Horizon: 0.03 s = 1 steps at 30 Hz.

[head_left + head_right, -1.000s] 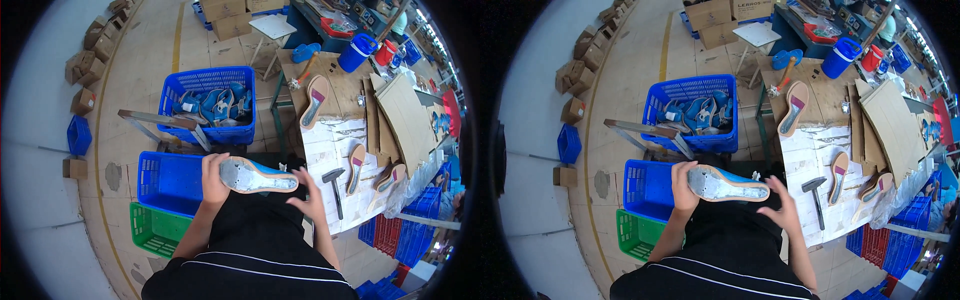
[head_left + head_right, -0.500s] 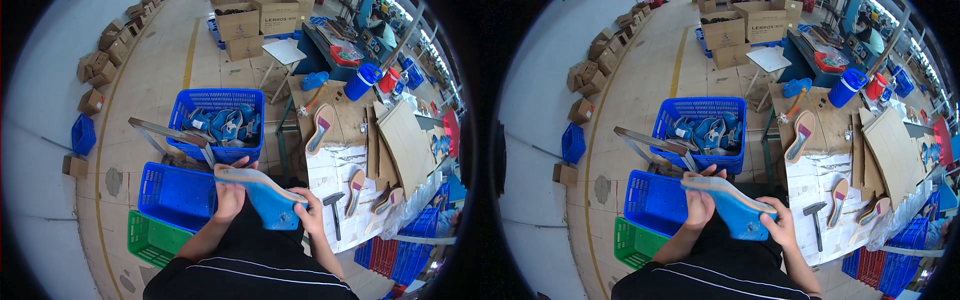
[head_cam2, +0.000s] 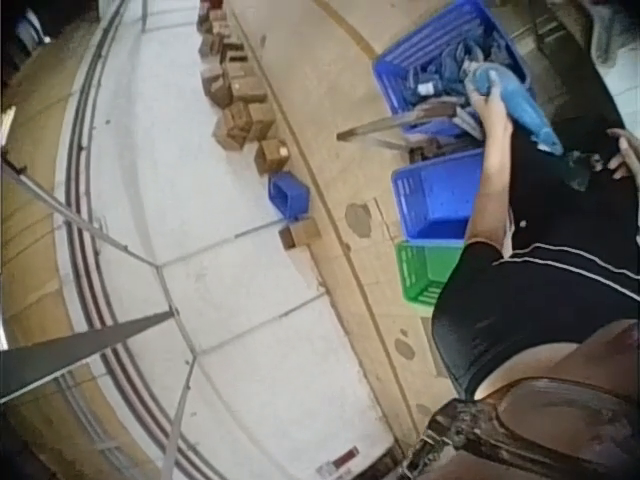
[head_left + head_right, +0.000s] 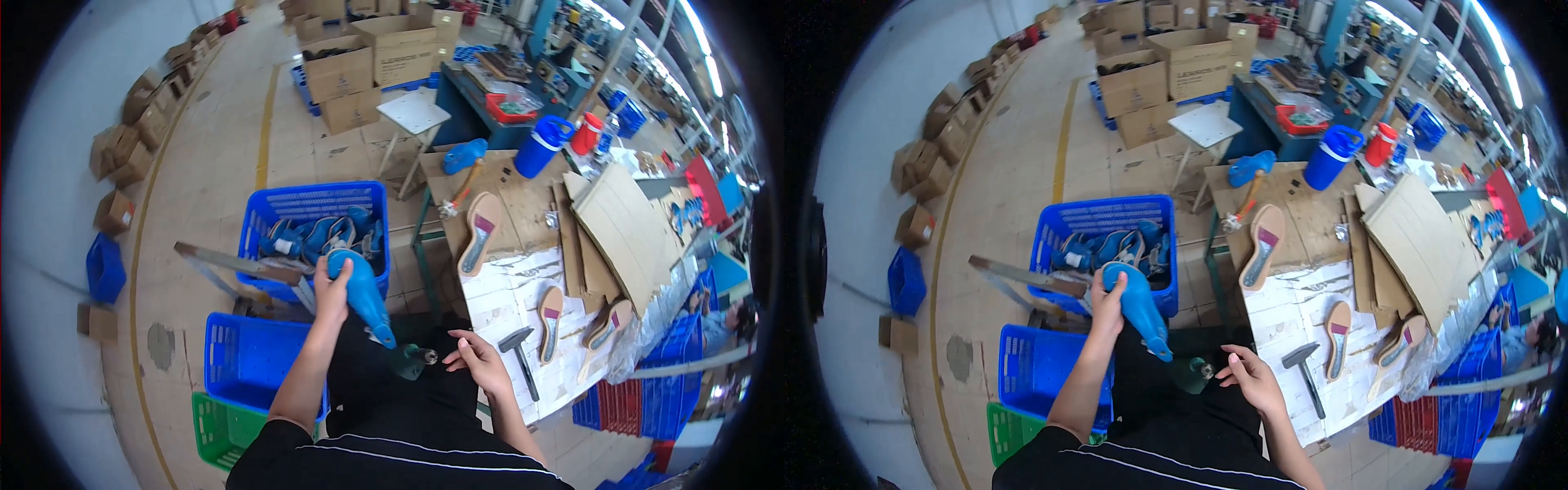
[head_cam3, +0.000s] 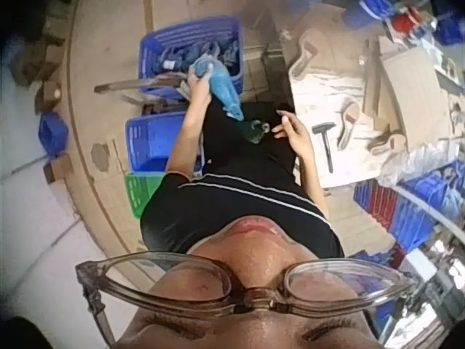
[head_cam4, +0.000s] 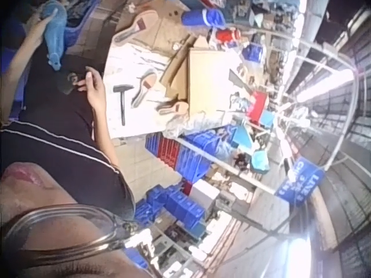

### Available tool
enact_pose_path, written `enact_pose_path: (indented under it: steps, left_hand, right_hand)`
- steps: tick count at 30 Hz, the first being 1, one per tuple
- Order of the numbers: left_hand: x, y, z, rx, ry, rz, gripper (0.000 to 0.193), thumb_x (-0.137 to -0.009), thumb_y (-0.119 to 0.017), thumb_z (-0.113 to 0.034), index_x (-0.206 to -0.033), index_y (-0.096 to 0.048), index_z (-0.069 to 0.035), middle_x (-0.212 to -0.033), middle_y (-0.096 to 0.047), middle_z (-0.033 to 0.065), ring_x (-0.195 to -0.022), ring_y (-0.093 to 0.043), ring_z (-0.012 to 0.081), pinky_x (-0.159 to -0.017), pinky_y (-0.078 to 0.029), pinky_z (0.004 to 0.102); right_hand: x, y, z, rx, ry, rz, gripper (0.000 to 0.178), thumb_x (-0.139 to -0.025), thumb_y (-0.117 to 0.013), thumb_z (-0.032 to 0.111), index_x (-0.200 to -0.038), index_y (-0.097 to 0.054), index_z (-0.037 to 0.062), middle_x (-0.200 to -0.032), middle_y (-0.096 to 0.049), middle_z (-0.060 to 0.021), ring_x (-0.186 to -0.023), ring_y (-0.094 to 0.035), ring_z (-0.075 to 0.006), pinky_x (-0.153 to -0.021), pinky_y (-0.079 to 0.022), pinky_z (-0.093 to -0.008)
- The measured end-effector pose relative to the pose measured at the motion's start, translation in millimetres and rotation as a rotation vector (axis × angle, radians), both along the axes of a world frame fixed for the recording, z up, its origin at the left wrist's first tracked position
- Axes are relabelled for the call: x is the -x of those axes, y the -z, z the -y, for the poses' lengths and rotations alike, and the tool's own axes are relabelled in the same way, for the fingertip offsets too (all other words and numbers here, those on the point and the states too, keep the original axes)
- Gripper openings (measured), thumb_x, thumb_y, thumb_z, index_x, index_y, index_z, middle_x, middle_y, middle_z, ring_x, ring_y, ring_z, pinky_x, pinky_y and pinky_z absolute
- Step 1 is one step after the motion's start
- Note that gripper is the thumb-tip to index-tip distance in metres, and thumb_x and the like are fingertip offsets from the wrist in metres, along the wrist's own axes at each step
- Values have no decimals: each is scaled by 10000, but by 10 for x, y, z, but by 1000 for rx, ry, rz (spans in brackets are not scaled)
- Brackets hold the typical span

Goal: Hammering the sole onto a shoe last and organizing assembled components into crates.

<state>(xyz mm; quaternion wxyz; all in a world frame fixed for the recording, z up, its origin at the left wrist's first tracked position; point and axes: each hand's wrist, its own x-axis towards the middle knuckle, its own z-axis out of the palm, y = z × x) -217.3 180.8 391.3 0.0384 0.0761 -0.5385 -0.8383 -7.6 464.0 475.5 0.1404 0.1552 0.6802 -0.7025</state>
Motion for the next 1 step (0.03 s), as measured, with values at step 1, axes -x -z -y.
enact_pose_path:
  steps: [1]
  left_hand:
    - [148, 205, 113, 90, 25, -44, 307, -1005, -803, -159, -1236, -612, -94, -1098, -692, 36, -996, -671, 144, -920, -553, 339]
  right_hand:
    - [-60, 71, -93, -32, 13, 15, 463, -1170, -518, 324, -1506, -561, 7, -974, -771, -170, -872, -757, -211, -846, -621, -323]
